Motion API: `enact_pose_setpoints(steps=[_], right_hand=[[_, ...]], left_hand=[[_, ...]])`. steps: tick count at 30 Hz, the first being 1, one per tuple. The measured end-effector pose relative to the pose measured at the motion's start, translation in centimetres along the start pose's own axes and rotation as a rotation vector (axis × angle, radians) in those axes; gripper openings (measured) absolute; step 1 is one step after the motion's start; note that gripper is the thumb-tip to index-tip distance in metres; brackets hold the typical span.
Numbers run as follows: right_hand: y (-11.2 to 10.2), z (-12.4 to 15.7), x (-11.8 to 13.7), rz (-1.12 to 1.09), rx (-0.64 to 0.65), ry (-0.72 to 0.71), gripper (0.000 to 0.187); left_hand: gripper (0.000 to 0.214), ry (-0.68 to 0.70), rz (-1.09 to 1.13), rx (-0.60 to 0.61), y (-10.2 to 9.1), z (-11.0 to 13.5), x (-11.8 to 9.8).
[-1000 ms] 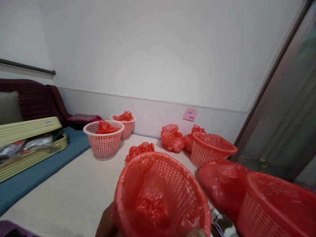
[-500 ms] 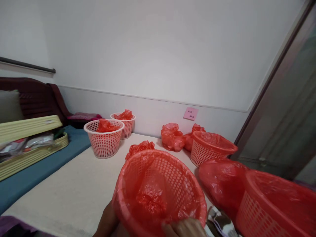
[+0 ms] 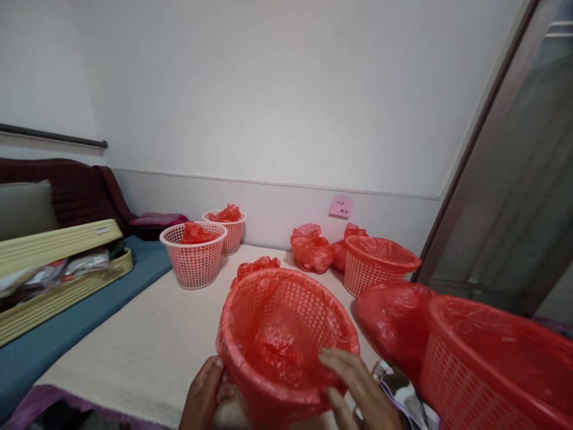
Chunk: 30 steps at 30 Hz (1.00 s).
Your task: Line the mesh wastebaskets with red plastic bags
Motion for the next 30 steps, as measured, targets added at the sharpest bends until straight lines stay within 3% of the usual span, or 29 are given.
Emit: enact_pose_setpoints(steps=[4,6,10,14,18,22,30], right_hand=[[-1.6,-0.4,-3.6,-0.022,-0.121,0.330,0.030],[-1.4,-0.4,-5.7,-0.081,-0.108,0.504,0.036],[-0.1,0.5,-8.6,-0.365,-0.093,0.860,0.055],[1.3,1.5,-8.8,-0.727,-0.108,1.120,0.059],[2.1,2.0,-7.6,-1.114,0.054,1.231,0.039],[1.6,2.3,-6.7,-1.375,-0.022,1.300,0.033],[0.1,1.3,-6.0,-1.429,-0.100,1.255,0.029]], left_hand=[[0.045,-0.098,0.284,-0.021,1.5,1.2,-2.8],[0.050,-0.147,0.363,-0.034,1.9,1.6,-3.4],[0.047,-0.082,0.386,-0.009,2.3,2.3,-5.1],[0.042,-0.006,0.287,0.033,2.7,2.6,-7.2],[0.047,-0.042,0.230,0.018,3.3,2.5,-8.5],[0.042,-0.064,0.263,0.017,3.6,2.4,-8.9],[0.052,-0.047,0.249,-0.135,3.3,2.0,-8.7]])
Point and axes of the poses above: each hand's wrist, its own z-axis away from the middle knuckle, its own y-axis out of the palm, x = y × z, the point moved 3 cm from there along -z, towards the middle knuckle, and after that the axes turned 5 degrees about y, right-handed, at the moved point
